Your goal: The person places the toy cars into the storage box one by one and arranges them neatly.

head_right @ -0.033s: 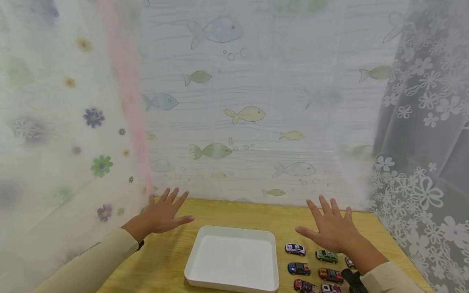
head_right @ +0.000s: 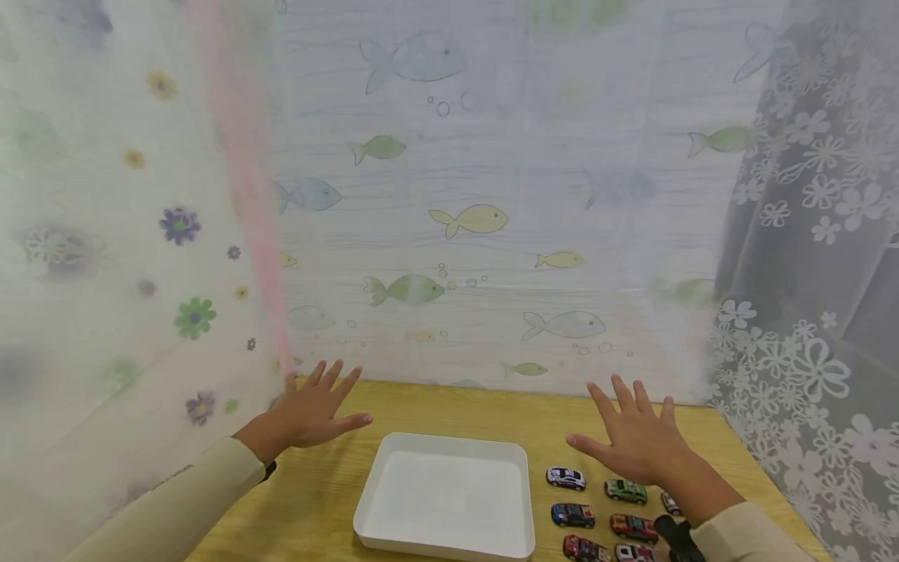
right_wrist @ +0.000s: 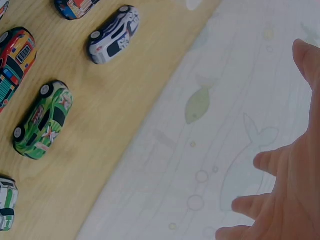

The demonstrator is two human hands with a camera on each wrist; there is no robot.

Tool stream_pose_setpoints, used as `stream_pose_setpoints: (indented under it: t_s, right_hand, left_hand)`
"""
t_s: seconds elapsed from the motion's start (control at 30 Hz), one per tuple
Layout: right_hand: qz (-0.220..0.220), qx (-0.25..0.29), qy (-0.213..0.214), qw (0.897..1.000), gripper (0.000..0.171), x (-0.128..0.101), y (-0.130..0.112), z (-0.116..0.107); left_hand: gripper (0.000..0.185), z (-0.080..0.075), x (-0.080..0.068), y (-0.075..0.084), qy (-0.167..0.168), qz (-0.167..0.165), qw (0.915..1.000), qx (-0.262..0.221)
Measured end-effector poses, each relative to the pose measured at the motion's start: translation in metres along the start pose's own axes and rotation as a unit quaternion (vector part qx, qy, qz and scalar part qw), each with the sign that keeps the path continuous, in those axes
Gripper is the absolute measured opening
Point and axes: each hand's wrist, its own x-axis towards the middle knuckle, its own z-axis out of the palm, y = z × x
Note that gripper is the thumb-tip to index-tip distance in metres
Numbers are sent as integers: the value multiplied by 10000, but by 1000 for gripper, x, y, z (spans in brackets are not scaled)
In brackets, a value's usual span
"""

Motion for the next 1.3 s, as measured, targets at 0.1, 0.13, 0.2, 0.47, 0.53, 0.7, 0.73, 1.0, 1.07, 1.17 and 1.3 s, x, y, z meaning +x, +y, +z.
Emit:
stream_pose_setpoints:
  t_s: [0.1, 0.13, 0.2, 0.47, 0.53, 0.7, 0.73, 1.0, 1.07, 1.17, 1.3]
  right_hand:
    - [9, -8, -25, 10000, 96, 1, -1, -1]
    - [13, -16, -30, 10000, 96, 1, -1, -1]
    - [48, -4, -74, 10000, 97, 1, -1, -2]
    - [14, 15, -156, 9999, 96, 2, -1, 0]
    - [-4, 38, -189, 9998, 96, 2, -2, 2]
    - [-21, 135, -273, 9995, 96, 3, -1, 12]
    - [-35, 157, -261, 9995, 95, 3, -1, 15]
    - [-158, 326, -298, 9989, 91, 1, -5, 39]
    - [-193, 354, -300, 9987, 90, 1, -7, 43]
    - [-227, 437, -276, 9984, 89, 2, -9, 47]
    - [-280, 490, -247, 9981, 89, 4, -12, 51]
  left_hand:
    - [105, 0, 0, 0, -13, -16, 10000, -10]
    - [105, 0, 0, 0, -14, -19, 10000, -19]
    - [105, 0, -1, 1, -29, -22, 10000, -37]
    - [104, 0, -3, 2, -77, -16, 9999, -80]
    - [103, 1, -4, 2, -65, -9, 9999, -120]
    - [103, 10, -4, 0, -56, -4, 9996, -260]
    - [104, 12, -4, -1, -58, -7, 9996, -262]
    - [106, 34, 0, -1, -86, 8, 9992, -394]
    - [106, 38, 1, 2, -90, 49, 9988, -481]
    - [106, 43, 2, 6, -52, 132, 9980, -622]
    - [104, 49, 4, 11, 45, 203, 9962, -845]
